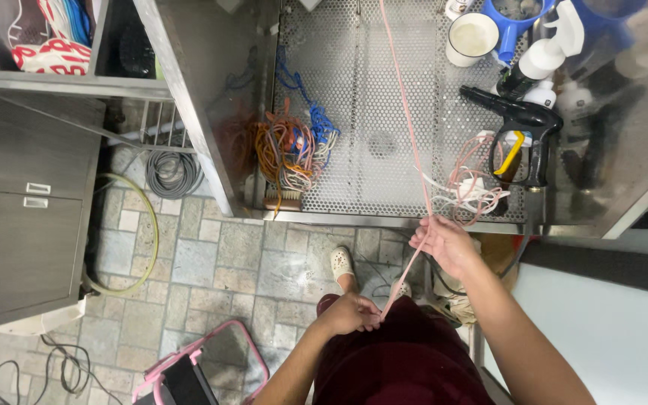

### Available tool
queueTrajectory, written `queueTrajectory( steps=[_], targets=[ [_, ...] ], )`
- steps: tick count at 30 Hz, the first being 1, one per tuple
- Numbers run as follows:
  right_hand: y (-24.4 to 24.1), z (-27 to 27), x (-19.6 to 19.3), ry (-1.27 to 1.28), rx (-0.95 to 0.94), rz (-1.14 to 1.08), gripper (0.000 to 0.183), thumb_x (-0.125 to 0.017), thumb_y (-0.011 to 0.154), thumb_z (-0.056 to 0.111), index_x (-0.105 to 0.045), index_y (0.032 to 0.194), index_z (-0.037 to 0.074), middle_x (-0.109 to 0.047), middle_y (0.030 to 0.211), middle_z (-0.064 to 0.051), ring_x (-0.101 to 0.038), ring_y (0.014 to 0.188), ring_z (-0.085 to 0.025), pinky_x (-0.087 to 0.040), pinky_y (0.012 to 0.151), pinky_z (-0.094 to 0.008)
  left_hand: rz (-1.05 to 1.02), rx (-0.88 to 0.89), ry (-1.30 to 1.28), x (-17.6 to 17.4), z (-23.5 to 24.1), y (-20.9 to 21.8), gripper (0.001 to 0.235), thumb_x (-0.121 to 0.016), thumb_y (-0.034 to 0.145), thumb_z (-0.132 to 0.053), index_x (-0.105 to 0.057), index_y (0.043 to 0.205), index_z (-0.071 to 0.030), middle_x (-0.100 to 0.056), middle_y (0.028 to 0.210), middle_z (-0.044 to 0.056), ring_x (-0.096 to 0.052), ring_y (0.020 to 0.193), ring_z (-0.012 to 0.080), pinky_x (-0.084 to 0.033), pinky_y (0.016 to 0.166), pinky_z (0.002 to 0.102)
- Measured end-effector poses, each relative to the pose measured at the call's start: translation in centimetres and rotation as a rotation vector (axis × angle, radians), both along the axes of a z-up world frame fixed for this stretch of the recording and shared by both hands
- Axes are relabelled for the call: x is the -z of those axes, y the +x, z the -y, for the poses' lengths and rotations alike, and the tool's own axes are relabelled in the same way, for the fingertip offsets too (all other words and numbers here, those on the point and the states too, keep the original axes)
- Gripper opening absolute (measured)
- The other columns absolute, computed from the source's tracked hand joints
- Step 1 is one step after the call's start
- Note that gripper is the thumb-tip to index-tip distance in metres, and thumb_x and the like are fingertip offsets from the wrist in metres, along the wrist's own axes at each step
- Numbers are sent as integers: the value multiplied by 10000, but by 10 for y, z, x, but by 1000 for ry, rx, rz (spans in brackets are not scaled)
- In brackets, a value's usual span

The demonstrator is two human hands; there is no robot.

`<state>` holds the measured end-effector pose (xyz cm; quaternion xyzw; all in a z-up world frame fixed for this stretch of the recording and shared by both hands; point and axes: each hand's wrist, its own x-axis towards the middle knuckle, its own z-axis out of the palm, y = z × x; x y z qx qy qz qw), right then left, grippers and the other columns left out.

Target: The person uses a handheld steam gun to clean several shoelaces one by one. They hold each lace taut with one hand while directing the steam nozzle along its length with the other. The process is repeated for multiple laces of different colors, including pink and white, on a metal grate surface.

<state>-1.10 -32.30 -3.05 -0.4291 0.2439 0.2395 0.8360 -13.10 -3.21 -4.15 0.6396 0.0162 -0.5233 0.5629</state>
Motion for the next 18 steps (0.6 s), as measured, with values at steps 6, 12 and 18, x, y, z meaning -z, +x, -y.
queueTrajectory(
  steps=[6,12,18],
  targets=[
    [-6,39,-16,-1049,-156,436,330,-674,937,185,-620,1215,16,-659,1162,-178,-628,1104,-355,-495,967,-462,-78,-241,-95,37,48,-59,130,-694,984,-137,-727,1057,-35,-764,907,50,-706,783,106,-556,667,237],
    [50,141,5,-1758,78,748,704,-775,908,89,-395,1476,-82,-467,1461,-325,-402,1373,-487,-289,1171,-556,-194,-456,-65,49,59,-97,144,-735,935,-106,-730,1059,-33,-779,889,65,-712,759,126,-565,678,245],
    [122,203,64,-1565,21,385,557,-764,903,176,-520,1356,-38,-659,1225,-289,-633,1140,-451,-470,1008,-496,-161,-592,-106,29,54,-106,160,-707,966,-143,-730,1079,-32,-766,926,43,-714,814,117,-595,758,237]
  ],
)
